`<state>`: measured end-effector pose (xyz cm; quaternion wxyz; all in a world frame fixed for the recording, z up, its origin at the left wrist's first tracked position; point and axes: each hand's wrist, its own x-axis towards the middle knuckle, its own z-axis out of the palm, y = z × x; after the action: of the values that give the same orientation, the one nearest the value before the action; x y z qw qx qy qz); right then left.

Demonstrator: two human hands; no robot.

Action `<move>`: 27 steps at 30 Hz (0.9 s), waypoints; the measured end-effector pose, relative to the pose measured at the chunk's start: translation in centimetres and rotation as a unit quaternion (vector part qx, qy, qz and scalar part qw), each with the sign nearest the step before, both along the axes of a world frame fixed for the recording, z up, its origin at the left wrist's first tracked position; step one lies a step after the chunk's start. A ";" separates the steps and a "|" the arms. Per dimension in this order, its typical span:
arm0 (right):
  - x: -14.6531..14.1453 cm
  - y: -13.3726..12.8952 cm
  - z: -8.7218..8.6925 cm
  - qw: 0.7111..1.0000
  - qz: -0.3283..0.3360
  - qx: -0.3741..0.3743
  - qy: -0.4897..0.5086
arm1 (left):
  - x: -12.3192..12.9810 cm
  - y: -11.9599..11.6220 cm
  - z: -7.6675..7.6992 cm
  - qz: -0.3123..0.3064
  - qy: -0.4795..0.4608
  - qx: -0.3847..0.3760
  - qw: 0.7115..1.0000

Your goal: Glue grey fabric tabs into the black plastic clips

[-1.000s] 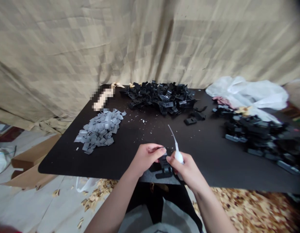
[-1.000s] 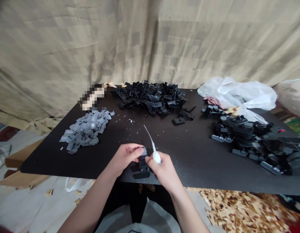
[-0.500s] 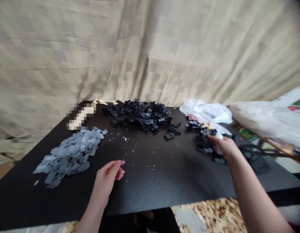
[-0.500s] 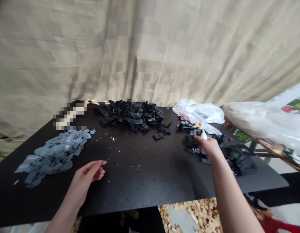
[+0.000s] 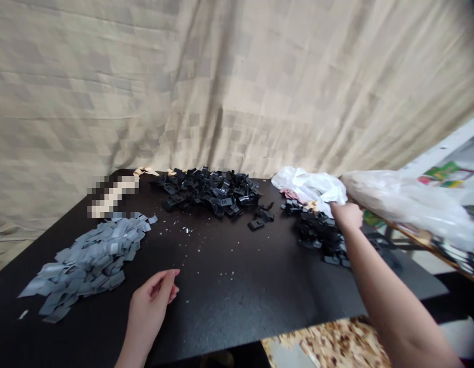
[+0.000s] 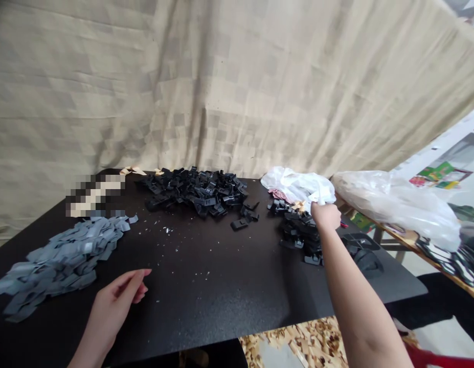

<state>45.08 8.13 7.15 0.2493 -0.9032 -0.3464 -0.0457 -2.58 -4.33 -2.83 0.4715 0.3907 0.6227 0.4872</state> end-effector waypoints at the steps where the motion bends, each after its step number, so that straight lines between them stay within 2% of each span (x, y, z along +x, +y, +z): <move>1: -1.1 0.0 -0.1 1.000 -0.001 -0.006 0.005 | -0.2 -0.1 0.0 0.002 0.022 0.003 1.000; 3: -4.1 -0.1 -0.9 0.999 0.048 -0.010 0.007 | -0.7 -0.2 0.2 0.027 0.102 0.016 0.994; 5: -8.0 -0.6 -2.4 0.990 0.137 -0.016 0.011 | -1.5 0.1 0.6 0.081 0.246 0.058 0.964; 7: -12.3 -1.3 -4.4 0.971 0.235 -0.032 0.023 | -2.6 0.7 1.2 0.143 0.419 0.103 0.891; 9: -16.2 -2.0 -6.3 0.946 0.317 -0.057 0.032 | -4.1 1.5 1.5 0.170 0.546 0.099 0.814; 11: -19.3 -2.0 -7.8 0.929 0.360 -0.078 0.031 | -5.6 2.2 1.5 0.154 0.603 0.048 0.782; 12: -20.3 -1.8 -8.3 0.928 0.363 -0.086 0.025 | -6.3 2.5 1.2 0.137 0.611 0.026 0.779; 14: -21.3 -0.8 -8.7 0.936 0.339 -0.097 0.008 | -7.4 2.8 0.6 0.114 0.597 0.018 0.794; 18: -19.6 1.0 -8.7 0.947 0.291 -0.135 -0.009 | -8.3 2.6 -0.4 0.136 0.545 0.055 0.826; 22: -16.2 1.1 -9.3 0.924 0.337 -0.177 0.013 | -8.8 2.0 -0.7 0.137 0.518 0.071 0.842; 27: -14.0 0.3 -9.7 0.895 0.408 -0.170 0.067 | -9.8 1.4 -1.2 0.113 0.486 0.103 0.861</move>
<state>31.08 8.48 -2.50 0.1115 -0.7122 -0.6692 0.1803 -12.35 -2.92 -4.04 0.0078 0.5507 0.7591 0.3471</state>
